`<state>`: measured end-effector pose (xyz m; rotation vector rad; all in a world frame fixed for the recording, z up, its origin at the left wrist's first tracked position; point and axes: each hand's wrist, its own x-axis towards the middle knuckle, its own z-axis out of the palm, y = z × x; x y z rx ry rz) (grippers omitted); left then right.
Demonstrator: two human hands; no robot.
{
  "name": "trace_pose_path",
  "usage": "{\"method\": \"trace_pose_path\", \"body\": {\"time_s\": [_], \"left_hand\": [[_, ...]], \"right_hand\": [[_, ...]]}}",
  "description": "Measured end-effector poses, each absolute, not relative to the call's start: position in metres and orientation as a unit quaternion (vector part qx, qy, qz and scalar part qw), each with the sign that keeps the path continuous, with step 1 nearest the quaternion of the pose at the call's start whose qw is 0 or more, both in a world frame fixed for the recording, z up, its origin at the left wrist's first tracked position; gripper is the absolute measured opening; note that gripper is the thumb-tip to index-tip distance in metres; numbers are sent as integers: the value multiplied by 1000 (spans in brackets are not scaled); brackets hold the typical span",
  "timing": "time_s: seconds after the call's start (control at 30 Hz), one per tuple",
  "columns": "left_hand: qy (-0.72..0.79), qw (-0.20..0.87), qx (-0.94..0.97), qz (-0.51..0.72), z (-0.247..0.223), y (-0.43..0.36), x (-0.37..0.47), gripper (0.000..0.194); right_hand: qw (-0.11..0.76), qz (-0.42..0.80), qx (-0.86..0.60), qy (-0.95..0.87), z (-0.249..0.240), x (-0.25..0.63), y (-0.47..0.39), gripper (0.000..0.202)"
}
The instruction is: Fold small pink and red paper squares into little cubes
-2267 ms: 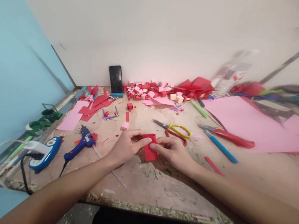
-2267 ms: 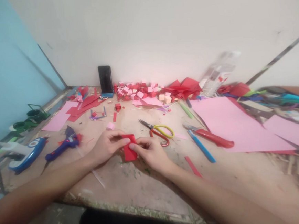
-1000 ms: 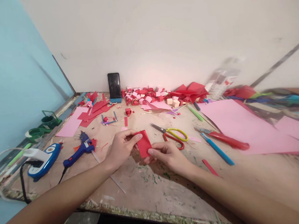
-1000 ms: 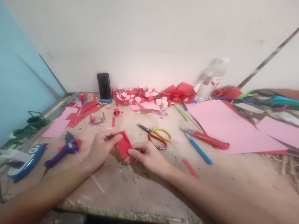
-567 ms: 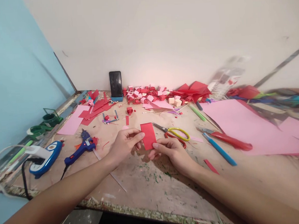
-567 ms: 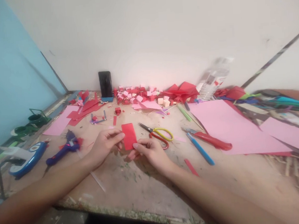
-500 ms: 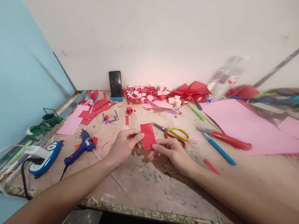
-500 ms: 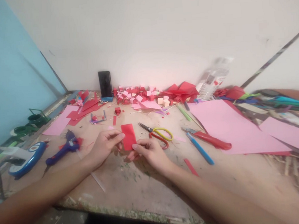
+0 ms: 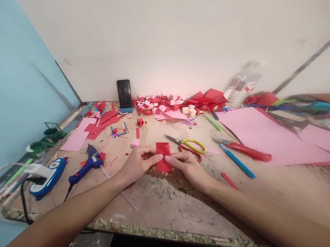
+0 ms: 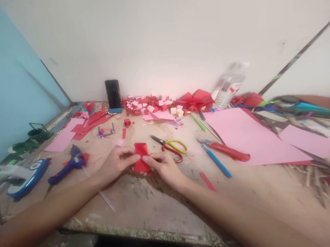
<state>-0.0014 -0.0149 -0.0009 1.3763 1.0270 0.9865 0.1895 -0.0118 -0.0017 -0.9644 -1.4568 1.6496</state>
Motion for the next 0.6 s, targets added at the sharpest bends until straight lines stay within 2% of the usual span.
{"method": "trace_pose_path", "body": {"time_s": [0.2, 0.37, 0.6], "left_hand": [[423, 552, 599, 397, -7, -14, -1, 33], [416, 564, 604, 380, -8, -16, -3, 29], [396, 580, 611, 366, -8, -17, -4, 29]], "right_hand": [[359, 596, -391, -602, 0, 191, -12, 45], [359, 618, -376, -589, -4, 191, -12, 54], [369, 626, -399, -559, -7, 191, -12, 51]]}}
